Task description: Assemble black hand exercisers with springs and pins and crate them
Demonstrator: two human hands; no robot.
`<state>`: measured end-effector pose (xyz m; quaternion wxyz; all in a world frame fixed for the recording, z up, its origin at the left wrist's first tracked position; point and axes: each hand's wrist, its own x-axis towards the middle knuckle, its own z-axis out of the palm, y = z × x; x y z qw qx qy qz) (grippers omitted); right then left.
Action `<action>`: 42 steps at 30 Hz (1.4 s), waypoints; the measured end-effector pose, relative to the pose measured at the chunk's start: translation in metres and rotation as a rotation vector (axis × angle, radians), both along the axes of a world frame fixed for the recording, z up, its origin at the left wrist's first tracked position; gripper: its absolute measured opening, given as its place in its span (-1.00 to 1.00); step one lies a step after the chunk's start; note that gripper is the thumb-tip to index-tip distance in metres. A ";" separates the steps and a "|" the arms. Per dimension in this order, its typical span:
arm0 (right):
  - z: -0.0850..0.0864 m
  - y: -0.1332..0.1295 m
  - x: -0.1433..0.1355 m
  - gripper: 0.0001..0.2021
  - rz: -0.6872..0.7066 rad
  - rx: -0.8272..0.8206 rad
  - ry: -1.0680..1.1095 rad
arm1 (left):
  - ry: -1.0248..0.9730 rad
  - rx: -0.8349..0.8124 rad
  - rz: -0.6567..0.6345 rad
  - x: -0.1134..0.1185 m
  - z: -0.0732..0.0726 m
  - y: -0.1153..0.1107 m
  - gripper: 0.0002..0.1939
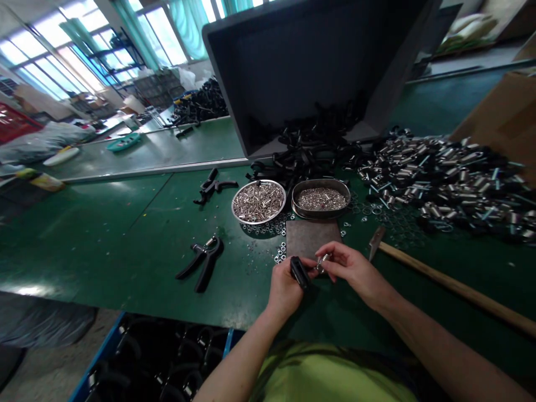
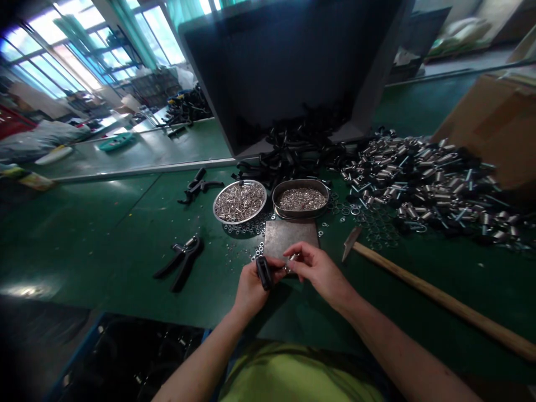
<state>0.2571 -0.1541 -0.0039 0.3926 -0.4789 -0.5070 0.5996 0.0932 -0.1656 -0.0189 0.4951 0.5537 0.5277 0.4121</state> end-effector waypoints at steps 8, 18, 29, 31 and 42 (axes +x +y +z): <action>0.010 0.000 0.004 -0.84 -0.181 0.192 -0.049 | -0.459 -0.331 0.104 0.004 0.000 0.000 -0.70; 0.006 -0.002 0.002 -0.72 -0.220 0.063 0.067 | -0.720 -0.483 0.140 -0.001 0.007 0.007 -0.64; 0.009 -0.001 -0.005 -0.74 -0.159 0.054 0.092 | -0.846 -0.597 0.121 -0.003 0.003 0.007 -0.67; 0.009 0.000 -0.006 -0.73 -0.126 0.034 0.143 | -0.920 -0.673 0.071 -0.003 0.003 0.006 -0.71; 0.011 0.011 0.005 -0.74 0.201 -0.124 0.286 | -0.898 -0.958 -0.265 -0.009 0.005 0.011 -0.81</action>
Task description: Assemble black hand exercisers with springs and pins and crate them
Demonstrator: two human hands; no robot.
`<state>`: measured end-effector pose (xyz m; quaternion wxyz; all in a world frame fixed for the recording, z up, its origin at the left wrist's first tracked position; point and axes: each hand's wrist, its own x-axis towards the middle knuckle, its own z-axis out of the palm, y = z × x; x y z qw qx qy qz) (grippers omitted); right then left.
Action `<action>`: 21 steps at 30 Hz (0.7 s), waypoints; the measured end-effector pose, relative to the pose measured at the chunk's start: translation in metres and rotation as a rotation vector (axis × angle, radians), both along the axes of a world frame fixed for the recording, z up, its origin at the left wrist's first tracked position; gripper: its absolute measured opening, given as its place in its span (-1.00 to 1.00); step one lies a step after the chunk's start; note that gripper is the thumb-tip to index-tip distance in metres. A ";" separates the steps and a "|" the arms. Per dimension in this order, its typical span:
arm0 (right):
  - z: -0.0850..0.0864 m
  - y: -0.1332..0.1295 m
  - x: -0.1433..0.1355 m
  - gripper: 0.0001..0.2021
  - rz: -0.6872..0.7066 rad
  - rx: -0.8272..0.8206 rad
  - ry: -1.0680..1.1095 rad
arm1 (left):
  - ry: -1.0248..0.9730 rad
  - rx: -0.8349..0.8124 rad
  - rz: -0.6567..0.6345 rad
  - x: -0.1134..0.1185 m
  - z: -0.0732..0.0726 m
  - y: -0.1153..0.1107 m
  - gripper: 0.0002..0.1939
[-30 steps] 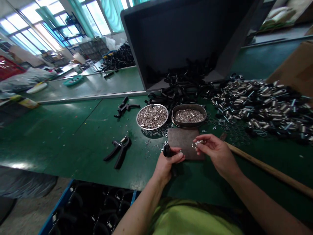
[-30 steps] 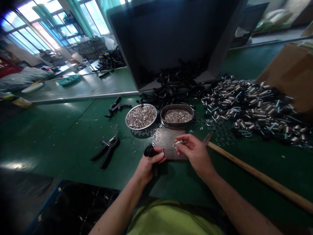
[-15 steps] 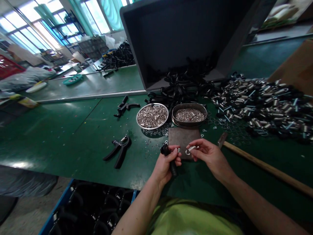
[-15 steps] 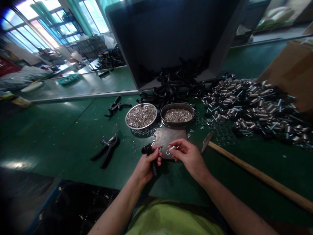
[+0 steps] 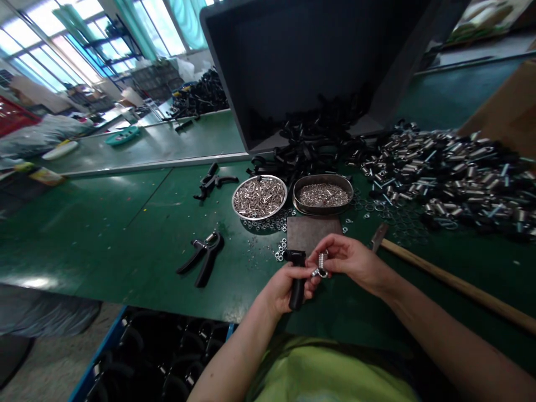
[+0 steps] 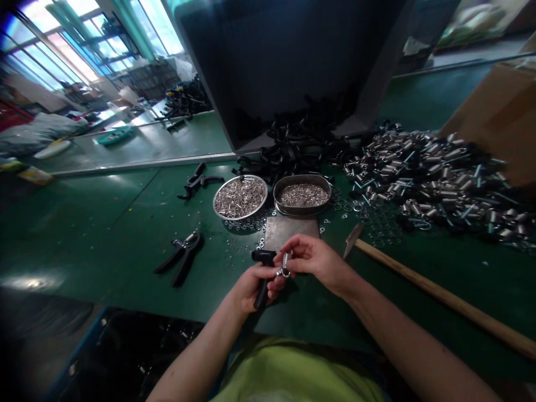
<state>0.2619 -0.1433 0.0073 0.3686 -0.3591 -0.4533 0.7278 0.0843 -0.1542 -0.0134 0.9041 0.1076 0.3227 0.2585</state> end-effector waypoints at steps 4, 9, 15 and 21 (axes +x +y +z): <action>-0.001 0.002 0.000 -0.76 0.139 -0.039 0.061 | 0.005 0.143 -0.127 -0.002 0.001 0.000 -0.71; 0.002 0.002 -0.001 -0.76 0.177 -0.026 0.065 | 0.000 0.197 -0.219 -0.002 -0.002 -0.001 -0.63; 0.014 0.002 0.005 -0.74 -0.238 0.204 -0.172 | 0.220 0.358 -0.043 0.005 -0.007 -0.005 -0.60; 0.019 -0.001 0.012 -0.72 -0.456 0.328 -0.298 | 0.318 0.314 0.223 0.014 0.004 -0.005 -0.60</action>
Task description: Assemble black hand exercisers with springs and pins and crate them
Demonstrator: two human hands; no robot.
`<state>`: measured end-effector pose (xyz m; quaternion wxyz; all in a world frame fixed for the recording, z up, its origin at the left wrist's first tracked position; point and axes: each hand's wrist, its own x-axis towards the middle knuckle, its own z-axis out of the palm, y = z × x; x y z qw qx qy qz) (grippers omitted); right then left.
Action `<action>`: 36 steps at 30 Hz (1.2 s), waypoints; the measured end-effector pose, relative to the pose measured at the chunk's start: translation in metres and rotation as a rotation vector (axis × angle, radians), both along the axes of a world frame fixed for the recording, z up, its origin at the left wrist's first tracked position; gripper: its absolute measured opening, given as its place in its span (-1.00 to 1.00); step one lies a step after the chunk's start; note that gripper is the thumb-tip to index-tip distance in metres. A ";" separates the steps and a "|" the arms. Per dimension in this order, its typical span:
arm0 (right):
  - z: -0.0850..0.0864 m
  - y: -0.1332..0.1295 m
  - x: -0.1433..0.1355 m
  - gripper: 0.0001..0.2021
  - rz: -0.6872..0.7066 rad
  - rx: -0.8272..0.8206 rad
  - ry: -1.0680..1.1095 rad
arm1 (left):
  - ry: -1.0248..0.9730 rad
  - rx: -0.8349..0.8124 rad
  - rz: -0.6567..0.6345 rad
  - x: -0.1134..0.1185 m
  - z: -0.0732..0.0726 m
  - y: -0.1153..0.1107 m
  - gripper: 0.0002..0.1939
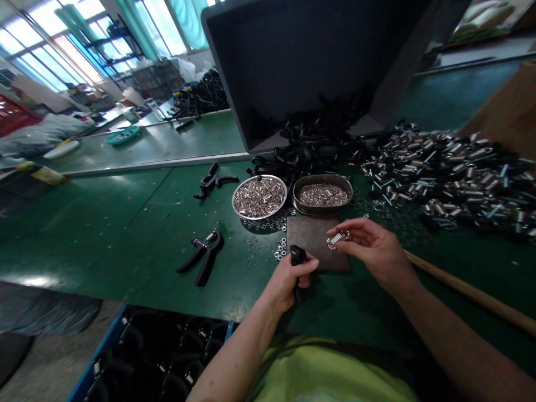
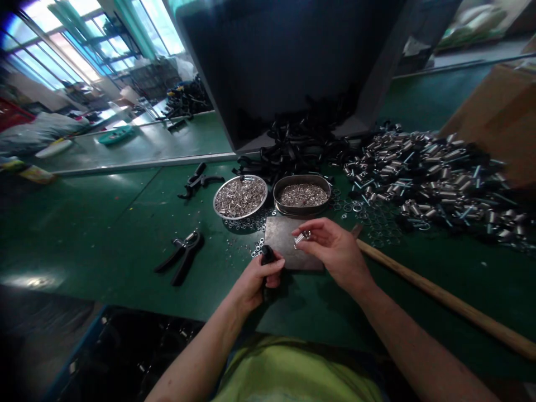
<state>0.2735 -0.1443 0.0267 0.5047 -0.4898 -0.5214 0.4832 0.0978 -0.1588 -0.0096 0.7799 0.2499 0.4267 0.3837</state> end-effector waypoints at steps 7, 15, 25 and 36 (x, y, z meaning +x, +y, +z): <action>0.010 -0.008 -0.013 -0.75 0.110 -0.042 0.031 | -0.140 -0.086 -0.055 0.012 -0.002 0.001 -0.60; 0.009 -0.006 -0.012 -0.80 0.162 -0.071 -0.004 | -0.192 -0.090 -0.069 0.016 -0.002 0.001 -0.62; -0.001 0.006 0.008 -0.76 -0.039 -0.005 0.014 | 0.224 0.154 0.029 0.008 -0.007 0.011 -0.73; -0.023 0.017 0.055 -0.69 -0.401 -0.064 0.221 | 1.294 1.112 -0.382 0.049 0.009 0.071 -0.78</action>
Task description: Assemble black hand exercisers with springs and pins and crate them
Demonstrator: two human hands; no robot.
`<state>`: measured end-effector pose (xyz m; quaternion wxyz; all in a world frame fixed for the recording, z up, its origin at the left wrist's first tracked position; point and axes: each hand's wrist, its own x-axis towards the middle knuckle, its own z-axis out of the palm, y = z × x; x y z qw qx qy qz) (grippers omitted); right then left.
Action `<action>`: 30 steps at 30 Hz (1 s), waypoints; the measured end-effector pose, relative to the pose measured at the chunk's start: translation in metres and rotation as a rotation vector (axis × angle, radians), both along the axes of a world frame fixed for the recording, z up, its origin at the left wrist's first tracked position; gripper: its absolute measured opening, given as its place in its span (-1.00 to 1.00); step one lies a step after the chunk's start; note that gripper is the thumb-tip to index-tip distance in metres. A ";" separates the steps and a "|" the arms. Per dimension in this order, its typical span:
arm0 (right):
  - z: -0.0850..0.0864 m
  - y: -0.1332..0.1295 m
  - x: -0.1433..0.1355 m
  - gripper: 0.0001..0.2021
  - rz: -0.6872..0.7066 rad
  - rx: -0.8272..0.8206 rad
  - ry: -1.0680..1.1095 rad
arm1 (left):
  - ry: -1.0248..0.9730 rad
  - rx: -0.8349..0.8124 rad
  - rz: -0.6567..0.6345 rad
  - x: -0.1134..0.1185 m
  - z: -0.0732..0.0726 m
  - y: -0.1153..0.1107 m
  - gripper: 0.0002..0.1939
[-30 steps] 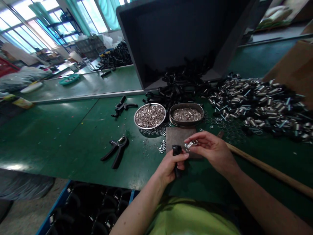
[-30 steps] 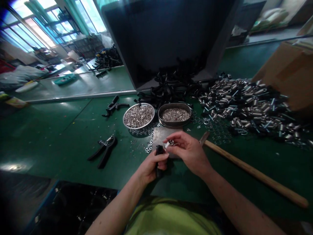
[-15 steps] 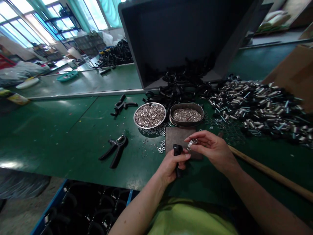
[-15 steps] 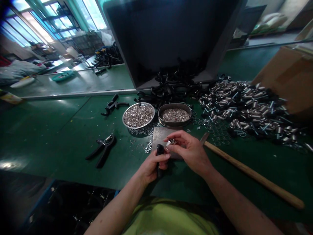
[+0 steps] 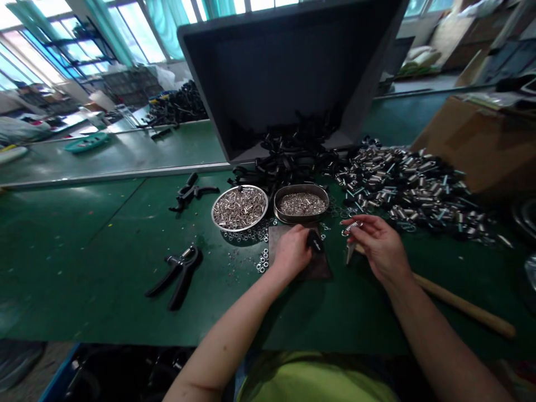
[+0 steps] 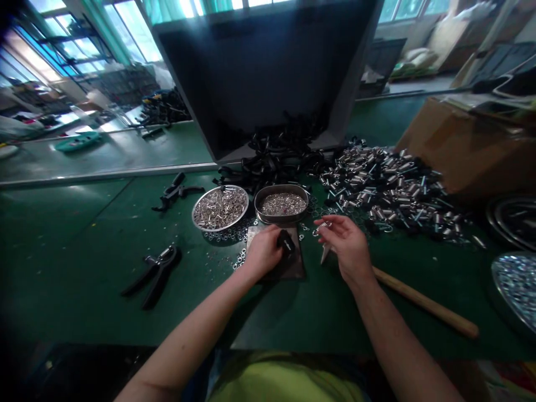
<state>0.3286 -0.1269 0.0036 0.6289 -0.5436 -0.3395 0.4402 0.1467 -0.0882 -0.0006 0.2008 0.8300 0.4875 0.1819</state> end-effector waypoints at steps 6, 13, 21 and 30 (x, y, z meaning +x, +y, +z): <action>-0.011 0.002 0.008 -0.68 -0.029 -0.013 0.047 | 0.334 0.065 -0.136 0.046 -0.001 0.016 -0.73; -0.019 0.003 0.009 -0.66 -0.041 -0.030 0.066 | 0.415 0.027 -0.184 0.060 0.000 0.020 -0.70; -0.021 0.002 0.009 -0.65 -0.042 0.009 0.037 | 0.396 0.037 -0.258 0.057 0.002 0.014 -0.73; -0.023 0.003 0.012 -0.65 -0.056 0.020 0.018 | 0.217 -0.074 -0.249 0.056 0.006 0.012 -0.79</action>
